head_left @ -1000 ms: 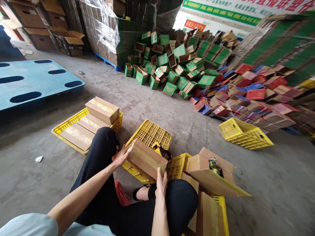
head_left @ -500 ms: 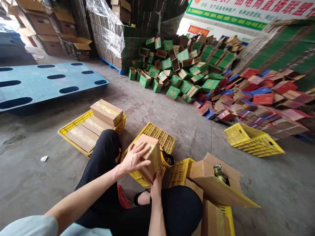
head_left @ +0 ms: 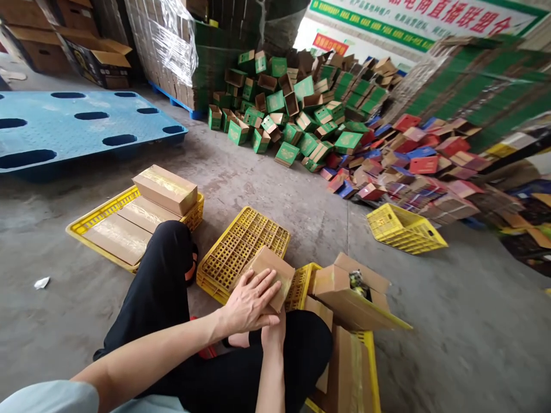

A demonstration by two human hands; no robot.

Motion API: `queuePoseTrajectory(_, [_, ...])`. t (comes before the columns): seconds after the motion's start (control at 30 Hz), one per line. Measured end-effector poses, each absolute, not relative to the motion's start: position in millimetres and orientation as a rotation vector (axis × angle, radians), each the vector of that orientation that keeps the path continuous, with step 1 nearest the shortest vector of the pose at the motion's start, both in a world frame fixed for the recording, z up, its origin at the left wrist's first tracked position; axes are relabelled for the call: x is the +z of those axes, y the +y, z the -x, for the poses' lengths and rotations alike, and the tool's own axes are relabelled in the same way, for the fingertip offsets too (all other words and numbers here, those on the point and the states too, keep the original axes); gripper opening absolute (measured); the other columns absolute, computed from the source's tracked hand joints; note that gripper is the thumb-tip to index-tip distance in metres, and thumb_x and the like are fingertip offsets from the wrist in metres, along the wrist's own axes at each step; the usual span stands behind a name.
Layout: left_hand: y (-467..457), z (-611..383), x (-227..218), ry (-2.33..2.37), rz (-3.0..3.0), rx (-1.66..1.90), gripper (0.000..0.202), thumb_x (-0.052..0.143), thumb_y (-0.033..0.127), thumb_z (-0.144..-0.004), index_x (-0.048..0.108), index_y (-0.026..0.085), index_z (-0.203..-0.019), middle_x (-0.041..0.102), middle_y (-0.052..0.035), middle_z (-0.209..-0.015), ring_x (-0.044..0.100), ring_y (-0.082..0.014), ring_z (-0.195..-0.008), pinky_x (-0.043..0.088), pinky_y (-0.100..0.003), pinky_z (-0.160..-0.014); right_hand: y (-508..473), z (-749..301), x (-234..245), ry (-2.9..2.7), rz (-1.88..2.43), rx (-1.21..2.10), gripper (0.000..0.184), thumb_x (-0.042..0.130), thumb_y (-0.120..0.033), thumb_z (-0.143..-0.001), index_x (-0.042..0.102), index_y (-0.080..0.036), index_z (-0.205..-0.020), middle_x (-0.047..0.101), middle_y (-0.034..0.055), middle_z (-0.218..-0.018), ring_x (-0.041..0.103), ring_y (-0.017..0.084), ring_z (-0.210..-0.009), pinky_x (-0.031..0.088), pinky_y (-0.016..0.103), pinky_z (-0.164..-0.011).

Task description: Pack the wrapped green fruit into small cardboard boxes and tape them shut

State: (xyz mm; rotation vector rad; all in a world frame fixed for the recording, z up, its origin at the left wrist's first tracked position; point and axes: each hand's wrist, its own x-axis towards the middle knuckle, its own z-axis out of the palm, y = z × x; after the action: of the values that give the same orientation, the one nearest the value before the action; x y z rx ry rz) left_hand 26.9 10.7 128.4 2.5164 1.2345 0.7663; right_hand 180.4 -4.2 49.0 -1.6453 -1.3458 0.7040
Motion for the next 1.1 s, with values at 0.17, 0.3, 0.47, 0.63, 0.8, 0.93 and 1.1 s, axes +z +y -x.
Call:
queuePoseTrajectory(0.17, [11.4,-24.9,129.9,1.232,-2.511,0.746,0.080,0.038,0.074,-0.101,0.042,0.021,-0.161,0.034,-0.0123,-0.170,0.033,-0.0316,-0.157,0.022,-0.052,-0.127,-1.2,-180.9,85.5,-0.812,1.510,1.100,0.080,0.040,-0.068,-0.099,0.046,-0.015,-0.158,0.053,0.0146,-0.158,0.055,0.030,-0.142,0.052,0.044,-0.110])
queuePoseTrajectory(0.3, [16.3,-18.1,133.7,1.216,-2.497,0.756,0.071,0.038,0.068,-0.104,0.045,0.022,-0.159,0.039,-0.0096,-0.168,0.037,-0.0275,-0.155,0.028,-0.047,-0.125,5.3,-182.0,98.9,-0.903,1.670,1.022,0.089,0.050,-0.071,-0.094,0.039,-0.016,-0.163,0.035,0.0119,-0.170,0.037,0.031,-0.155,0.040,0.044,-0.122])
queuePoseTrajectory(0.47, [21.5,-13.1,140.2,1.338,-2.416,0.761,0.059,0.039,0.059,-0.108,0.049,0.028,-0.156,0.046,-0.0073,-0.164,0.042,-0.0260,-0.152,0.031,-0.049,-0.124,6.9,-177.1,106.9,-0.944,1.590,1.010,0.089,0.047,-0.073,-0.095,0.033,-0.021,-0.165,0.030,0.0078,-0.172,0.036,0.026,-0.156,0.035,0.039,-0.125])
queuePoseTrajectory(0.63, [28.9,-5.0,137.8,1.468,-2.342,0.759,0.059,0.036,0.056,-0.109,0.044,0.025,-0.159,0.042,-0.0090,-0.166,0.039,-0.0272,-0.155,0.027,-0.056,-0.126,3.6,-175.8,109.0,-0.991,1.637,0.905,0.080,0.045,-0.070,-0.098,0.040,-0.023,-0.162,0.039,0.0083,-0.169,0.035,0.027,-0.156,0.033,0.043,-0.126])
queuePoseTrajectory(0.8, [35.4,3.1,125.4,1.518,-2.149,0.802,0.060,0.037,0.053,-0.109,0.037,0.027,-0.163,0.047,-0.0113,-0.162,0.051,-0.0251,-0.147,0.038,-0.047,-0.122,0.9,-174.2,115.4,-1.007,1.649,0.852,0.078,0.042,-0.067,-0.100,0.042,-0.019,-0.161,0.043,0.0124,-0.166,0.038,0.030,-0.154,0.038,0.046,-0.123])
queuePoseTrajectory(0.93, [33.3,-1.6,117.3,1.377,-1.940,0.889,0.068,0.040,0.054,-0.107,0.026,0.026,-0.168,0.043,-0.0102,-0.165,0.049,-0.0247,-0.148,0.045,-0.040,-0.119,-0.8,-173.4,117.9,-0.985,1.633,0.858,0.081,0.040,-0.068,-0.100,0.037,-0.019,-0.164,0.037,0.0117,-0.169,0.036,0.028,-0.155,0.035,0.044,-0.125])
queuePoseTrajectory(1.1, [28.8,-6.2,109.9,1.250,-1.588,0.946,0.082,0.048,0.063,-0.101,0.022,0.025,-0.169,0.044,-0.0102,-0.164,0.047,-0.0300,-0.150,0.041,-0.044,-0.123,-5.2,-175.4,115.4,-0.990,1.648,0.787,0.081,0.040,-0.068,-0.100,0.034,-0.020,-0.165,0.033,0.0100,-0.171,0.037,0.028,-0.156,0.032,0.043,-0.127])
